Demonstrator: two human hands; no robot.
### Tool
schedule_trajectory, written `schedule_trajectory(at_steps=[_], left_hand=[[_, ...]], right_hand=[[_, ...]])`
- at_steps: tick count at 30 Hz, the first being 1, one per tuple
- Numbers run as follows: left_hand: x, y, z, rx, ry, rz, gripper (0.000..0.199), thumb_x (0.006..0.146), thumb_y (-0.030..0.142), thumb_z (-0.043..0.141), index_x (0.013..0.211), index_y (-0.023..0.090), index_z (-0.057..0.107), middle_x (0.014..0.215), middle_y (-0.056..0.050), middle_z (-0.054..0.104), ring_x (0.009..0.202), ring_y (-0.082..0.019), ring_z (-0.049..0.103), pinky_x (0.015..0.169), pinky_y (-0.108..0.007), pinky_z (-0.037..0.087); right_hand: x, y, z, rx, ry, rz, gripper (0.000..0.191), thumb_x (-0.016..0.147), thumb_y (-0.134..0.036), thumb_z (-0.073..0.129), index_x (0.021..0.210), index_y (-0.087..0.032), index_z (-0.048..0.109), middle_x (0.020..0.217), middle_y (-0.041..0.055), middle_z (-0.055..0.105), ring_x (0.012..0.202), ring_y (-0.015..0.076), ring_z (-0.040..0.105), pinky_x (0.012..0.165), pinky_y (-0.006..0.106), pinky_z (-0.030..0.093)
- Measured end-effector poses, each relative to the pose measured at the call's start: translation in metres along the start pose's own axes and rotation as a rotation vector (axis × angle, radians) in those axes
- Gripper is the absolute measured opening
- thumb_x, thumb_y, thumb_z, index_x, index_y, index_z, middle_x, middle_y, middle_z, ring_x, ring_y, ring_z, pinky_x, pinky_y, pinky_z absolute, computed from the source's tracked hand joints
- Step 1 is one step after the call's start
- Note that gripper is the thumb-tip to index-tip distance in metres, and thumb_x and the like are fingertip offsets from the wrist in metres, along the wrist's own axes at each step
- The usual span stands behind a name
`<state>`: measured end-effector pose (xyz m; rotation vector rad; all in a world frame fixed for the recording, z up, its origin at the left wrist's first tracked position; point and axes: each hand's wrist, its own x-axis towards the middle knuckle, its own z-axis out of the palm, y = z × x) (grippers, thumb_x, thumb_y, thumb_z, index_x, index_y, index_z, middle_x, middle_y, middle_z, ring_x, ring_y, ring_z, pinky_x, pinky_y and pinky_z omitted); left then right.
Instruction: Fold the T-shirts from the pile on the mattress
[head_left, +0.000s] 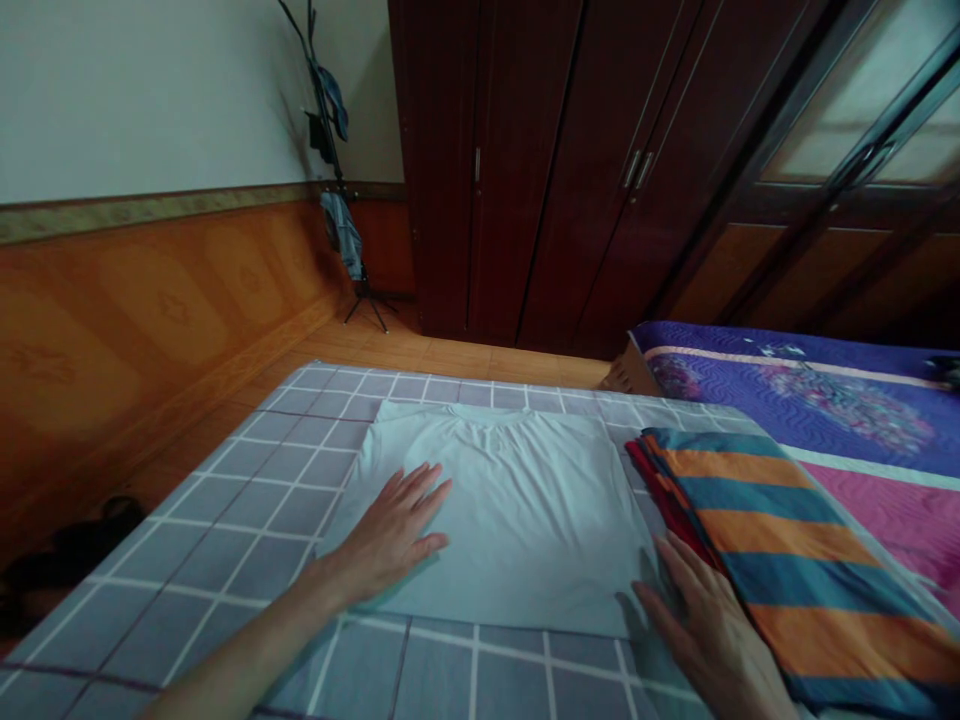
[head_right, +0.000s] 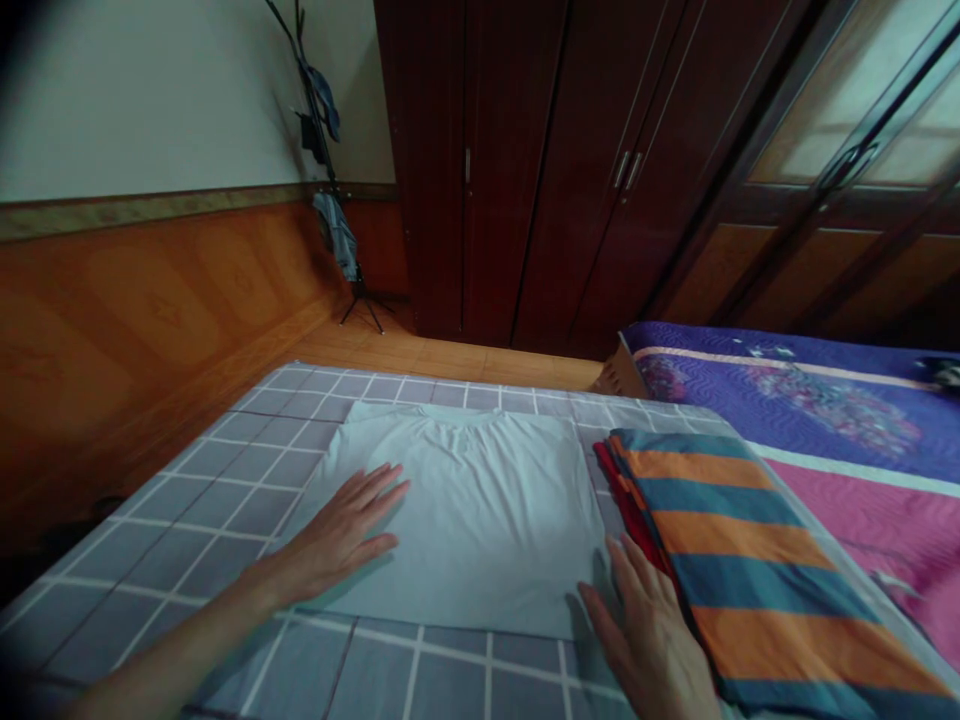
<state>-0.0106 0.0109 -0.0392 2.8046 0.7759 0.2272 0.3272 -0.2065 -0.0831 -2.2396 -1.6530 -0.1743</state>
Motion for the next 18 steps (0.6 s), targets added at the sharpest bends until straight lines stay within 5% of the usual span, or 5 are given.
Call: schedule_trajectory(at_steps=[5, 11, 18], left_hand=[[-0.047, -0.013, 0.015, -0.008, 0.188, -0.122, 0.047, 0.09, 0.028, 0.051, 0.136, 0.025, 0.044, 0.144, -0.008, 0.042, 0.131, -0.024, 0.039, 0.109, -0.045, 0.035], [-0.048, -0.02, 0.022, -0.086, 0.441, -0.13, 0.036, 0.089, 0.022, 0.048, 0.125, 0.022, 0.053, 0.126, -0.007, 0.059, 0.117, -0.021, 0.055, 0.104, -0.043, 0.042], [-0.056, -0.029, 0.02, -0.268, 0.578, -0.214, 0.03, 0.09, 0.022, 0.047, 0.116, 0.024, 0.06, 0.113, -0.004, 0.066, 0.108, -0.019, 0.059, 0.099, -0.036, 0.046]], right_hand=[[0.015, 0.014, -0.007, -0.042, -0.15, 0.118, 0.057, 0.082, -0.056, 0.043, 0.121, -0.015, 0.049, 0.11, 0.0163, 0.062, 0.102, 0.0309, 0.061, 0.086, 0.043, 0.048], [0.041, 0.001, -0.02, -0.181, -0.371, 0.274, 0.046, 0.078, -0.06, 0.043, 0.091, -0.02, 0.06, 0.087, 0.0127, 0.069, 0.08, 0.0331, 0.067, 0.068, 0.042, 0.048], [0.046, 0.005, -0.02, -0.046, -0.424, 0.344, 0.04, 0.075, -0.06, 0.045, 0.059, -0.025, 0.051, 0.056, 0.0035, 0.061, 0.06, 0.0266, 0.063, 0.056, 0.035, 0.04]])
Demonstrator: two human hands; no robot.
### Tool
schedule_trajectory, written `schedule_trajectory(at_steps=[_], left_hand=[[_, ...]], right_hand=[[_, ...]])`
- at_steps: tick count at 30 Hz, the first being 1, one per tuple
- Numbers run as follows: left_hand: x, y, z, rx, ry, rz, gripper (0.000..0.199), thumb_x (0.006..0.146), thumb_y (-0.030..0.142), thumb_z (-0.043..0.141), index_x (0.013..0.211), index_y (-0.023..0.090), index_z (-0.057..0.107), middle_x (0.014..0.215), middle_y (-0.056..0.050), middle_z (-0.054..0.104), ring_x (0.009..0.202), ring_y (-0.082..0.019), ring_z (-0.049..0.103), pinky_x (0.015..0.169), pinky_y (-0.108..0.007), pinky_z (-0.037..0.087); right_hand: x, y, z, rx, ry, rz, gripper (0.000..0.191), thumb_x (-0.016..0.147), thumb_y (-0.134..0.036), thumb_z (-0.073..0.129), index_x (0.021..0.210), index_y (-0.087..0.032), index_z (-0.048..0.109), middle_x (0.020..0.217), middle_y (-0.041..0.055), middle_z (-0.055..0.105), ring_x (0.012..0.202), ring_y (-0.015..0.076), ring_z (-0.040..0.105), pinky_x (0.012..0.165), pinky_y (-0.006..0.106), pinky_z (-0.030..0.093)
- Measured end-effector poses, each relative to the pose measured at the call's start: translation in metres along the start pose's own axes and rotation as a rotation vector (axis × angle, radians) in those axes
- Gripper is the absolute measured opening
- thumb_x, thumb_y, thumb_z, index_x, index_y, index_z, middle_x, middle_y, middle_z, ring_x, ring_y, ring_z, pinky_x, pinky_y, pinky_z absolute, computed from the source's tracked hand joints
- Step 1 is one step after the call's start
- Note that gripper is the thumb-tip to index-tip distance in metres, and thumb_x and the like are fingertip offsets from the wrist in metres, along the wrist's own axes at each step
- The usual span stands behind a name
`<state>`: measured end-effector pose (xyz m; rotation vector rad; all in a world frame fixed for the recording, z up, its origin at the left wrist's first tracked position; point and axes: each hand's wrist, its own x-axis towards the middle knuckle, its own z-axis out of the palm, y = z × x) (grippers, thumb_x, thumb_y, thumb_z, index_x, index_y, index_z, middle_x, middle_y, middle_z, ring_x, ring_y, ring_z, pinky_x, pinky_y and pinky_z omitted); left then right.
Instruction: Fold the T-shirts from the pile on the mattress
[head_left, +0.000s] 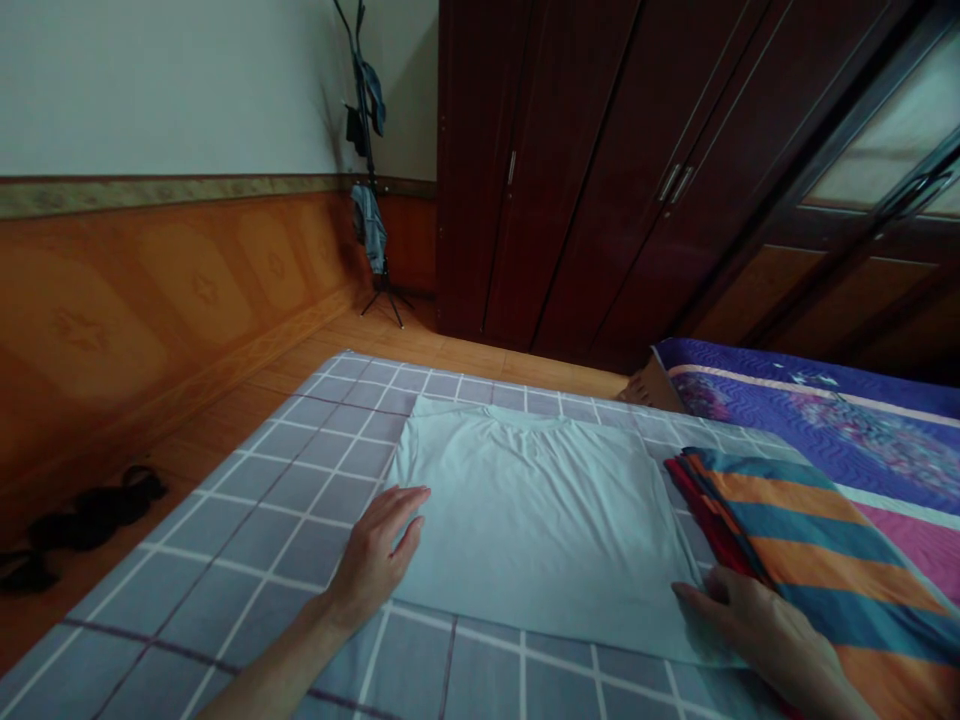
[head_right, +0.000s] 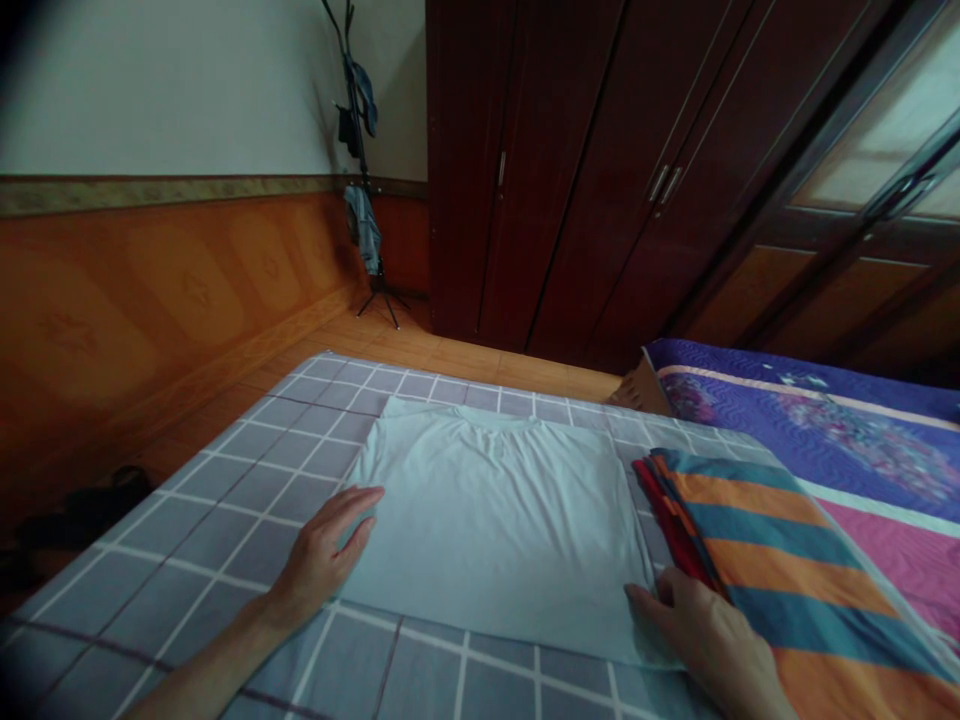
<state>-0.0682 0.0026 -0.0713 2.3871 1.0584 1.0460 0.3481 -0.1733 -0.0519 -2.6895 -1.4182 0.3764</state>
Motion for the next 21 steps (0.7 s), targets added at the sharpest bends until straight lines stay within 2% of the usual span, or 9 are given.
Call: schedule_trajectory(at_steps=[3, 5, 8, 11, 13, 16, 18, 20, 21], left_hand=[[0.002, -0.001, -0.006, -0.136, 0.01, -0.172, 0.028, 0.09, 0.025, 0.046, 0.113, 0.022, 0.061, 0.112, -0.006, 0.066, 0.108, -0.02, 0.059, 0.098, -0.036, 0.045], [0.005, 0.001, -0.009, -0.287, 0.016, -0.33, 0.027, 0.09, 0.029, 0.047, 0.111, 0.02, 0.061, 0.113, -0.006, 0.066, 0.109, -0.021, 0.059, 0.098, -0.036, 0.043], [0.011, 0.004, -0.015, -0.615, 0.047, -0.549, 0.031, 0.088, 0.037, 0.052, 0.111, 0.017, 0.059, 0.108, -0.009, 0.067, 0.105, -0.022, 0.061, 0.095, -0.036, 0.045], [0.018, 0.009, -0.023, -0.938, 0.046, -0.662, 0.04, 0.084, 0.042, 0.059, 0.113, 0.015, 0.056, 0.107, -0.011, 0.067, 0.099, -0.023, 0.063, 0.084, -0.034, 0.049], [0.022, 0.012, -0.028, -1.086, 0.014, -0.706, 0.044, 0.082, 0.044, 0.061, 0.114, 0.014, 0.056, 0.108, -0.013, 0.066, 0.097, -0.023, 0.063, 0.081, -0.033, 0.049], [0.025, 0.014, -0.034, -1.227, -0.051, -0.745, 0.049, 0.08, 0.046, 0.064, 0.116, 0.013, 0.054, 0.11, -0.015, 0.065, 0.098, -0.024, 0.063, 0.079, -0.032, 0.048], [0.025, 0.011, -0.035, -1.307, -0.078, -0.752, 0.049, 0.081, 0.046, 0.063, 0.118, 0.014, 0.053, 0.114, -0.015, 0.063, 0.1, -0.024, 0.062, 0.08, -0.033, 0.048], [0.024, 0.007, -0.034, -1.381, -0.098, -0.777, 0.047, 0.084, 0.045, 0.059, 0.119, 0.014, 0.051, 0.115, -0.016, 0.062, 0.1, -0.024, 0.063, 0.081, -0.034, 0.049], [0.024, 0.005, -0.034, -1.401, -0.106, -0.803, 0.046, 0.085, 0.046, 0.057, 0.119, 0.014, 0.05, 0.115, -0.016, 0.061, 0.099, -0.024, 0.063, 0.081, -0.034, 0.049]], right_hand=[[0.001, -0.006, 0.002, 0.292, 0.003, 0.021, 0.037, 0.069, -0.056, 0.051, 0.051, -0.025, 0.045, 0.049, 0.0024, 0.054, 0.051, 0.0225, 0.057, 0.05, 0.033, 0.038], [-0.004, -0.016, -0.001, 0.596, -0.029, 0.075, 0.033, 0.064, -0.054, 0.057, 0.053, -0.024, 0.05, 0.052, 0.0041, 0.057, 0.052, 0.0225, 0.057, 0.048, 0.032, 0.041], [-0.016, -0.033, -0.007, 0.954, -0.103, 0.255, 0.031, 0.058, -0.049, 0.065, 0.07, -0.021, 0.065, 0.076, 0.0106, 0.068, 0.071, 0.0281, 0.065, 0.055, 0.034, 0.05], [-0.022, -0.044, -0.011, 1.033, -0.034, 0.373, 0.033, 0.052, -0.045, 0.069, 0.072, -0.019, 0.068, 0.101, 0.016, 0.068, 0.096, 0.0352, 0.062, 0.058, 0.034, 0.052], [-0.018, -0.05, -0.013, 1.008, 0.032, 0.353, 0.03, 0.051, -0.046, 0.067, 0.067, -0.02, 0.069, 0.109, 0.0158, 0.066, 0.102, 0.0367, 0.059, 0.056, 0.033, 0.052], [-0.001, -0.072, -0.022, 1.03, -0.013, 0.249, 0.029, 0.054, -0.043, 0.066, 0.072, -0.021, 0.07, 0.097, 0.0128, 0.069, 0.09, 0.0328, 0.064, 0.055, 0.031, 0.051], [0.013, -0.103, -0.031, 1.097, -0.096, 0.182, 0.034, 0.055, -0.039, 0.069, 0.083, -0.02, 0.069, 0.08, 0.0098, 0.071, 0.075, 0.0284, 0.067, 0.057, 0.032, 0.052], [0.024, -0.147, -0.039, 1.115, -0.143, 0.102, 0.046, 0.054, -0.037, 0.071, 0.095, -0.016, 0.067, 0.069, 0.0069, 0.069, 0.062, 0.0248, 0.065, 0.055, 0.032, 0.051], [0.027, -0.173, -0.04, 1.074, -0.158, 0.011, 0.05, 0.056, -0.037, 0.07, 0.1, -0.013, 0.065, 0.068, 0.0071, 0.068, 0.059, 0.0242, 0.064, 0.054, 0.032, 0.05]])
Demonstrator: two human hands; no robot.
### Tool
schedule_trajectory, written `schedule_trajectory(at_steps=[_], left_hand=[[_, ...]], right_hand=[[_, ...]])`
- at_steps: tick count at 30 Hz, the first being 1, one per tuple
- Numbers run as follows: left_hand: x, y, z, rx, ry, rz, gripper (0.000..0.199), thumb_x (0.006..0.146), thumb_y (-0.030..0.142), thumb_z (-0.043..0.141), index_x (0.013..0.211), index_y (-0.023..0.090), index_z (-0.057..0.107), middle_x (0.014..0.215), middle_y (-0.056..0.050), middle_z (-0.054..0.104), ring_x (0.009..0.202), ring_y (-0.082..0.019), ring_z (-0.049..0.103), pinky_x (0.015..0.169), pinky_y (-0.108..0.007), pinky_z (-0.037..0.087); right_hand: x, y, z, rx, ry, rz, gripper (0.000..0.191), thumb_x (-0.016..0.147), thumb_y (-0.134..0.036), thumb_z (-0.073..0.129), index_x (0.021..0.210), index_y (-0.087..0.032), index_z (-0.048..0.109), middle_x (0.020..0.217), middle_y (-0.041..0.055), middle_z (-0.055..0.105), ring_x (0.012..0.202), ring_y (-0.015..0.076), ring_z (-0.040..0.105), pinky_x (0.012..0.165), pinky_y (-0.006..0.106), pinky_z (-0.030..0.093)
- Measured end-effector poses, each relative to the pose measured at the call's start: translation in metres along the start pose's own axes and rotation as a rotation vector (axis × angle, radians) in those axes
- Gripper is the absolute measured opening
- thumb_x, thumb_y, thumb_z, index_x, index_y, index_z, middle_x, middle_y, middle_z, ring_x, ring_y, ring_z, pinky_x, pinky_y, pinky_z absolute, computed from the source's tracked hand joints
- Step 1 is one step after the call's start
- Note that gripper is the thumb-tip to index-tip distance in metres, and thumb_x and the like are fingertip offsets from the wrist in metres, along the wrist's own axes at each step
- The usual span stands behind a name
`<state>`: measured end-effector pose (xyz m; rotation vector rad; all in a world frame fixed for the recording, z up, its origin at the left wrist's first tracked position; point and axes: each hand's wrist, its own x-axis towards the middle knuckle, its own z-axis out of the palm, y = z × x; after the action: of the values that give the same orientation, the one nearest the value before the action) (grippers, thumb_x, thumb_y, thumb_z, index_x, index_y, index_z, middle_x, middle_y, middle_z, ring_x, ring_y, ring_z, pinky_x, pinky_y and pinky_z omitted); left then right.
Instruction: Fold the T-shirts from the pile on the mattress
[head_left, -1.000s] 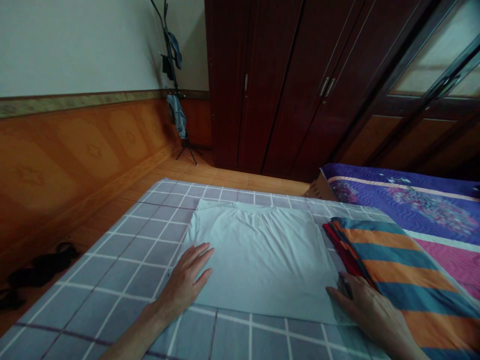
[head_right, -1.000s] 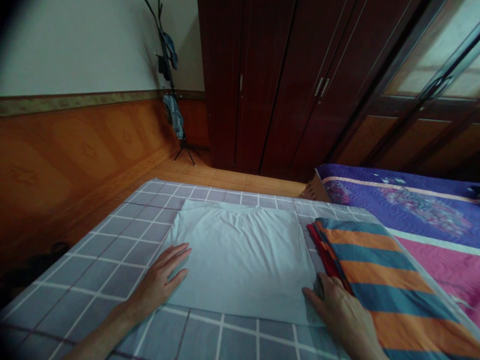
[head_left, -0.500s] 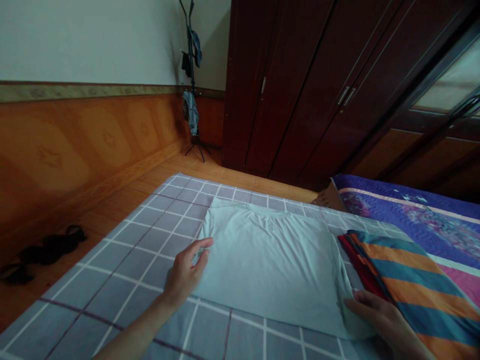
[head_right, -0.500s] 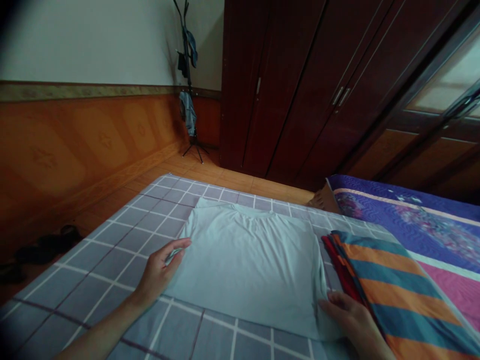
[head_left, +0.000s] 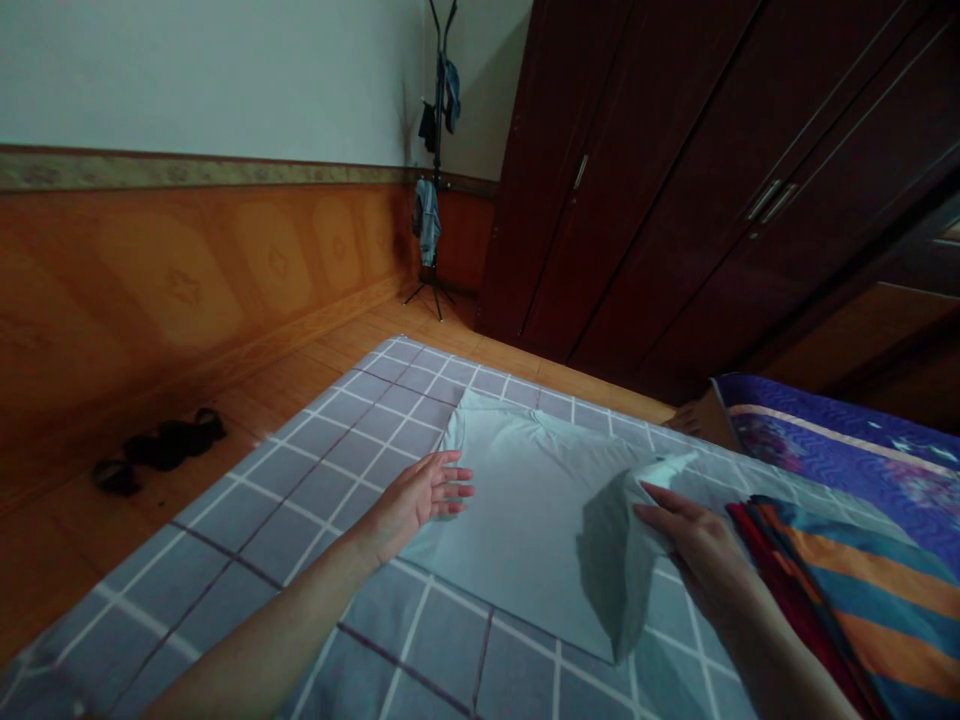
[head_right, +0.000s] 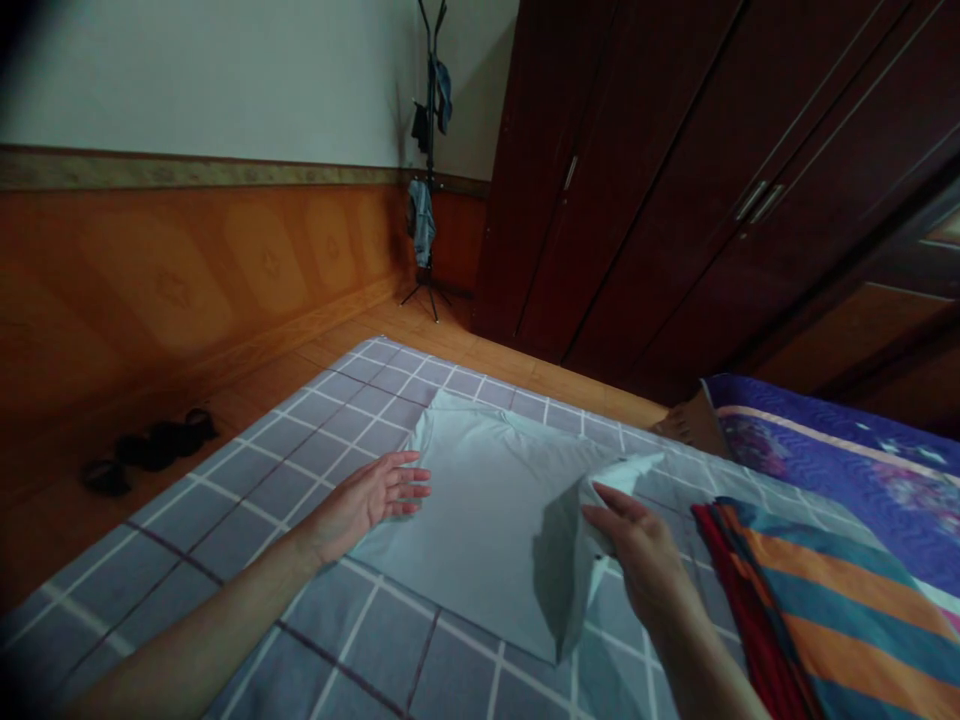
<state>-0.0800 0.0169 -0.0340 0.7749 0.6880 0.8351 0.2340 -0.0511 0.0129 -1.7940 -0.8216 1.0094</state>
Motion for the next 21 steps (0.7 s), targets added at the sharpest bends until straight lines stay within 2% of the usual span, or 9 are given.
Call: schedule_trajectory(at_steps=[3, 5, 6, 8, 9, 12, 15, 18, 21], left_hand=[[0.0, 0.001, -0.007, -0.004, 0.065, -0.056, 0.047, 0.087, 0.049, 0.054, 0.119, 0.014, 0.047, 0.11, -0.016, 0.063, 0.09, -0.023, 0.066, 0.075, -0.035, 0.051], [-0.001, 0.004, -0.011, 0.034, 0.125, -0.071, 0.048, 0.086, 0.05, 0.055, 0.119, 0.016, 0.046, 0.104, -0.012, 0.064, 0.082, -0.021, 0.066, 0.068, -0.033, 0.052], [-0.001, 0.005, -0.014, 0.077, 0.163, -0.069, 0.048, 0.084, 0.05, 0.056, 0.118, 0.017, 0.046, 0.1, -0.01, 0.064, 0.078, -0.019, 0.066, 0.065, -0.03, 0.051], [-0.002, 0.008, -0.02, 0.227, 0.244, -0.045, 0.049, 0.079, 0.048, 0.063, 0.116, 0.019, 0.049, 0.09, -0.004, 0.063, 0.071, -0.015, 0.063, 0.056, -0.022, 0.046], [-0.002, 0.009, -0.024, 0.313, 0.269, -0.021, 0.05, 0.076, 0.046, 0.066, 0.115, 0.018, 0.049, 0.086, -0.002, 0.062, 0.069, -0.014, 0.061, 0.053, -0.019, 0.043], [0.001, 0.008, -0.032, 0.464, 0.228, 0.03, 0.059, 0.07, 0.04, 0.071, 0.118, 0.016, 0.046, 0.089, -0.003, 0.061, 0.072, -0.014, 0.059, 0.052, -0.019, 0.039], [0.004, 0.004, -0.037, 0.514, 0.165, 0.036, 0.066, 0.067, 0.031, 0.071, 0.123, 0.015, 0.041, 0.105, -0.009, 0.059, 0.082, -0.018, 0.06, 0.064, -0.024, 0.045], [0.007, -0.002, -0.042, 0.585, 0.146, 0.069, 0.07, 0.064, 0.022, 0.069, 0.127, 0.016, 0.038, 0.107, -0.009, 0.058, 0.085, -0.02, 0.06, 0.07, -0.028, 0.046], [0.008, -0.006, -0.044, 0.661, 0.125, 0.097, 0.075, 0.064, 0.016, 0.065, 0.132, 0.017, 0.034, 0.109, -0.009, 0.058, 0.088, -0.02, 0.06, 0.071, -0.028, 0.046]], right_hand=[[0.0, -0.026, 0.079, -0.397, -0.168, -0.35, 0.043, 0.067, -0.027, 0.055, 0.106, -0.01, 0.064, 0.083, 0.0112, 0.071, 0.07, 0.024, 0.066, 0.061, 0.033, 0.05], [-0.014, -0.029, 0.131, -0.479, -0.237, -0.436, 0.038, 0.064, -0.017, 0.054, 0.1, -0.014, 0.067, 0.092, 0.0107, 0.071, 0.083, 0.0246, 0.066, 0.074, 0.033, 0.049], [-0.024, -0.026, 0.154, -0.508, -0.272, -0.465, 0.037, 0.063, -0.014, 0.054, 0.098, -0.016, 0.067, 0.091, 0.0095, 0.071, 0.084, 0.0246, 0.066, 0.077, 0.034, 0.048], [-0.045, -0.017, 0.185, -0.681, -0.402, -0.6, 0.033, 0.069, -0.014, 0.055, 0.099, -0.018, 0.065, 0.091, 0.0087, 0.07, 0.08, 0.0243, 0.065, 0.074, 0.035, 0.048], [-0.055, -0.012, 0.192, -0.76, -0.449, -0.662, 0.033, 0.071, -0.016, 0.056, 0.103, -0.017, 0.064, 0.092, 0.0087, 0.069, 0.08, 0.024, 0.065, 0.073, 0.034, 0.049], [-0.072, 0.002, 0.187, -0.91, -0.493, -0.813, 0.034, 0.076, -0.019, 0.059, 0.109, -0.016, 0.059, 0.096, 0.0092, 0.064, 0.085, 0.0232, 0.062, 0.074, 0.033, 0.05], [-0.074, 0.017, 0.158, -0.934, -0.456, -0.901, 0.034, 0.075, -0.017, 0.062, 0.109, -0.017, 0.059, 0.1, 0.0096, 0.062, 0.089, 0.0237, 0.059, 0.078, 0.035, 0.051], [-0.074, 0.038, 0.127, -0.943, -0.4, -1.008, 0.04, 0.071, -0.011, 0.062, 0.11, -0.019, 0.059, 0.111, 0.0111, 0.059, 0.097, 0.0256, 0.057, 0.081, 0.039, 0.052], [-0.076, 0.062, 0.102, -0.957, -0.344, -1.132, 0.04, 0.074, -0.009, 0.057, 0.112, -0.021, 0.058, 0.118, 0.0119, 0.056, 0.105, 0.0271, 0.054, 0.083, 0.04, 0.053]])
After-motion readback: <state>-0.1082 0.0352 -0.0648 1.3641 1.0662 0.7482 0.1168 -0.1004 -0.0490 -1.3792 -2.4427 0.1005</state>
